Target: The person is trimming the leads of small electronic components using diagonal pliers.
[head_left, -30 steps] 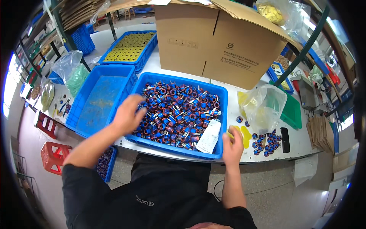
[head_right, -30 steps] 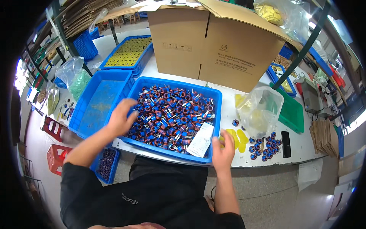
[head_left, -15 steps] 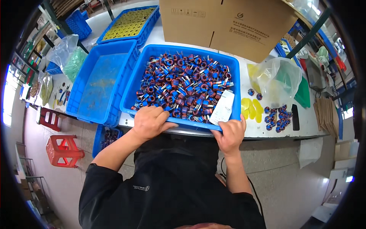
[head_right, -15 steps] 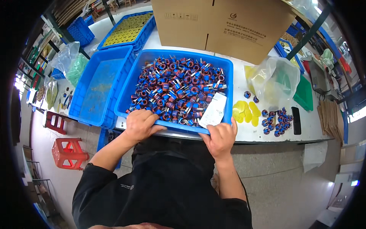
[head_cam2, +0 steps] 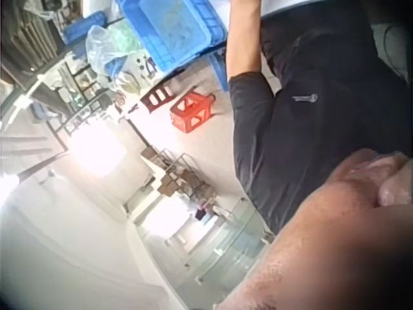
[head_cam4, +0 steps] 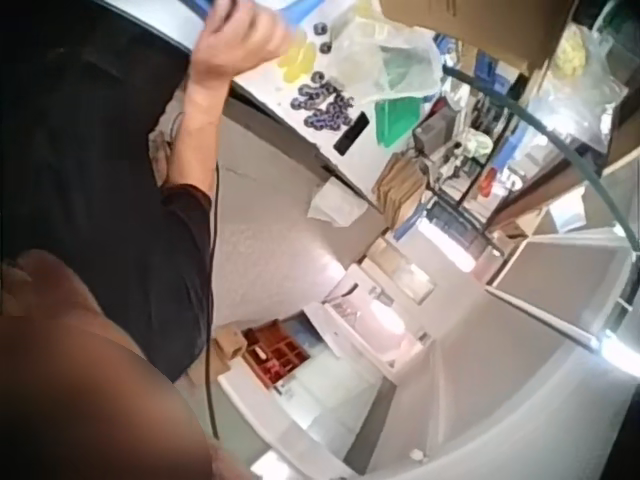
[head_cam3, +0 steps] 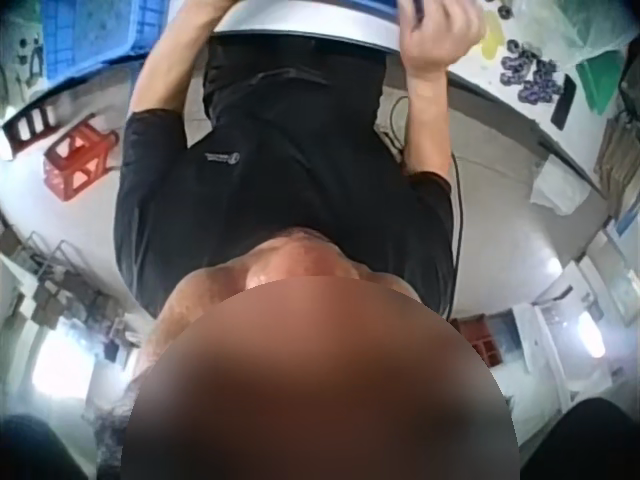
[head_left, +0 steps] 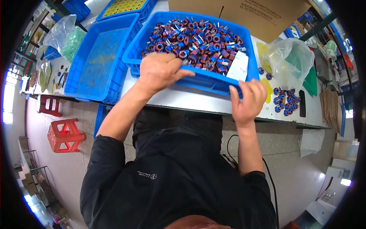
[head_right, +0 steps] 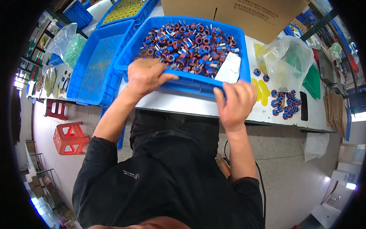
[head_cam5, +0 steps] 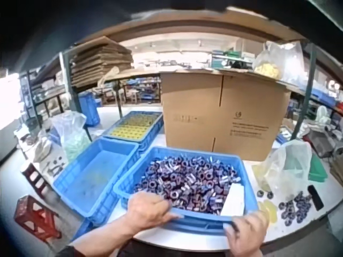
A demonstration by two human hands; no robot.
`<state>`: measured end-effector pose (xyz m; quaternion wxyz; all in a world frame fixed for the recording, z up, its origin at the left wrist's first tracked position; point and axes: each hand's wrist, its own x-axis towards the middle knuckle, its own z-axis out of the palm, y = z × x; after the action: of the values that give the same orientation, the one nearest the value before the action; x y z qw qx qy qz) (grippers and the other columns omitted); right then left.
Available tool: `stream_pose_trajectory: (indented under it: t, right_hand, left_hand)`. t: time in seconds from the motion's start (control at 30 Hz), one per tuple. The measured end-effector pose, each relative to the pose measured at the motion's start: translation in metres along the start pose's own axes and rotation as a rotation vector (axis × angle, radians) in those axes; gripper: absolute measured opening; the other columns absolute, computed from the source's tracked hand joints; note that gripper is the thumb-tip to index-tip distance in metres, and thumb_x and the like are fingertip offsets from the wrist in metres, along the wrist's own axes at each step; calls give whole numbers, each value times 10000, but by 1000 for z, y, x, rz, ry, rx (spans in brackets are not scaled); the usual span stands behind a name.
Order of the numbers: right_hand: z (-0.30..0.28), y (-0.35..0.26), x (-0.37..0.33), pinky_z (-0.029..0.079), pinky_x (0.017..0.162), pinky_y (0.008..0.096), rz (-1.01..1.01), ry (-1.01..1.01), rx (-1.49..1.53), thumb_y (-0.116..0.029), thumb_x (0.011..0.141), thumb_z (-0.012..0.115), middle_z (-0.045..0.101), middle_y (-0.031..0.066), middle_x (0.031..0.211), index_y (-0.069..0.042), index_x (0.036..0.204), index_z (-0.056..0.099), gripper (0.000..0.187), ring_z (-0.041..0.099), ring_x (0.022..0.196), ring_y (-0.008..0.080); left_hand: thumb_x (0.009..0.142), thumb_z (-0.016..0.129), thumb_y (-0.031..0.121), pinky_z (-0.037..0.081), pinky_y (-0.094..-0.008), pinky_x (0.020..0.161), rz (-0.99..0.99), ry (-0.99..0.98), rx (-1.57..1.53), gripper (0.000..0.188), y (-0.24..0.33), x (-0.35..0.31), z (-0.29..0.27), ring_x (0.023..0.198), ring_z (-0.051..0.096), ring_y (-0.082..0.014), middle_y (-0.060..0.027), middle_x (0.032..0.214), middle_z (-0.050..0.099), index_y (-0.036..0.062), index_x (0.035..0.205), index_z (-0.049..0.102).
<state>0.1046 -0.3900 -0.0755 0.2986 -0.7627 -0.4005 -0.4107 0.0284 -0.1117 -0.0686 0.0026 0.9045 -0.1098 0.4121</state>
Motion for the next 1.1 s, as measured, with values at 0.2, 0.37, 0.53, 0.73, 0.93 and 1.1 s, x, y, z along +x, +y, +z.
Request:
stream_pose_trajectory:
  t: [0.2, 0.37, 0.53, 0.73, 0.93, 1.1]
  right_hand:
    - [49, -66, -43, 502, 900, 386, -16, -457, 407, -166, 838, 760, 630, 140, 1175, -30, 1099, 676, 306, 609, 1078, 323]
    - [89, -70, -44, 471, 913, 420, 84, -617, 119, -245, 880, 715, 562, 150, 1322, -38, 1243, 639, 425, 564, 1129, 332]
    - [76, -69, -61, 452, 809, 375, 2, -570, 72, -236, 884, 673, 586, 129, 1073, -46, 1153, 674, 329, 549, 923, 311]
    - [59, -63, -91, 444, 732, 359, -112, -488, 218, -148, 886, 644, 523, 103, 903, -36, 1150, 673, 288, 524, 802, 264]
    - [38, -71, -85, 452, 646, 336, -83, -503, 129, -99, 888, 631, 506, 87, 856, -34, 1149, 668, 271, 522, 714, 231]
    - [24, -74, -86, 460, 603, 340, 10, -607, 128, -94, 892, 639, 525, 84, 859, -43, 1147, 667, 261, 538, 676, 232]
  left_hand:
    - [803, 811, 454, 412, -310, 494, 12, 61, -32, 424, -5, 15, 15, 501, 515, -185, 21, 570, 495, 147, 611, 591]
    - [801, 815, 456, 414, -304, 494, 14, 48, -42, 430, -4, 21, 13, 502, 523, -183, 19, 567, 507, 137, 611, 598]
    - [804, 814, 461, 412, -310, 497, 0, 4, -20, 430, 0, 17, 9, 501, 517, -184, 15, 572, 512, 133, 617, 607]
    - [805, 813, 463, 402, -318, 499, -15, -33, -23, 433, 3, -1, 18, 500, 502, -187, 14, 578, 514, 134, 619, 602]
    - [798, 817, 458, 396, -326, 505, -45, -36, -38, 415, 5, -19, 26, 506, 491, -194, 5, 591, 510, 134, 642, 609]
    - [795, 818, 448, 402, -329, 524, -80, -64, -47, 387, 9, -30, 28, 524, 496, -200, -2, 613, 516, 133, 678, 626]
